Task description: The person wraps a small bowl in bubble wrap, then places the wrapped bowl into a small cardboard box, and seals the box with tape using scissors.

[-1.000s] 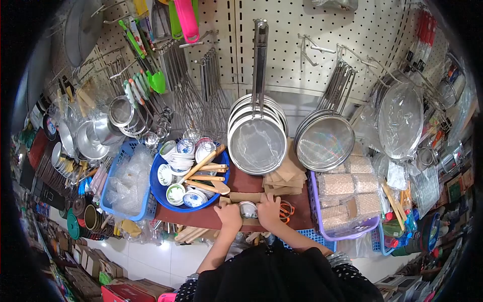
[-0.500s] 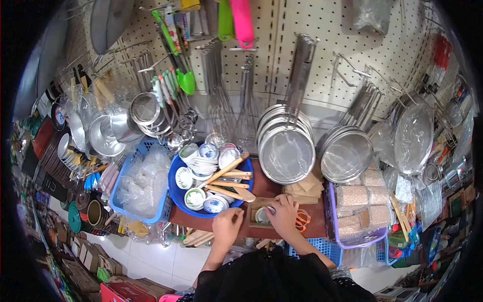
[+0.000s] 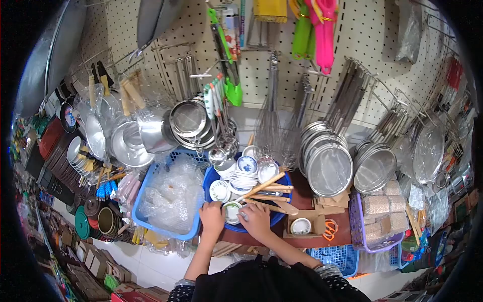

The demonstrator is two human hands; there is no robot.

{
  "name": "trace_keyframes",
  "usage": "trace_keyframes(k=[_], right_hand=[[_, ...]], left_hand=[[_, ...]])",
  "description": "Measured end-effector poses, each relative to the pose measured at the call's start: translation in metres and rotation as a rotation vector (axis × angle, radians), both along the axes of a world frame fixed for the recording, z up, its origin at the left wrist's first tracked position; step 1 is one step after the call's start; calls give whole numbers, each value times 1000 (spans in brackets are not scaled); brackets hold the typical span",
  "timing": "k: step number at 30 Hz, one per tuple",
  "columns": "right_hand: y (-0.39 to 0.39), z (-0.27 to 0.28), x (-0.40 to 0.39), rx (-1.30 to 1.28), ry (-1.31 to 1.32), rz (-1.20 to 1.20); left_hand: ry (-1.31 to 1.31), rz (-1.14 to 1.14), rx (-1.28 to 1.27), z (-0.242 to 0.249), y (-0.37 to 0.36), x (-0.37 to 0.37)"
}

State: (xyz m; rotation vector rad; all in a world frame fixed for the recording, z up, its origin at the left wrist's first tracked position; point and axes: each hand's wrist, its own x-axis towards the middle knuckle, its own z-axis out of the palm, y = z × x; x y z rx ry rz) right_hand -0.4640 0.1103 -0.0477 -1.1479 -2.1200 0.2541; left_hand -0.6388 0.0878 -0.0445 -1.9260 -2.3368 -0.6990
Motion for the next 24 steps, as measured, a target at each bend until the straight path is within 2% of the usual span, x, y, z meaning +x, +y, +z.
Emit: trace_keyframes(k=[4, 7, 15, 21, 24], right_hand=[[14, -15, -27, -69, -200, -251], [14, -20, -21, -76, -123, -343], [6, -12, -27, -53, -349, -367], [8, -20, -23, -156, -257, -317], [8, -17, -22, -115, -105, -305]], left_hand=[[89, -33, -58, -17, 10, 0], [49, -34, -95, -18, 12, -1], [-3, -69, -85, -27, 15, -6], [-102, -110, -53, -28, 13, -13], [-123, -132, 4, -29, 12, -13]])
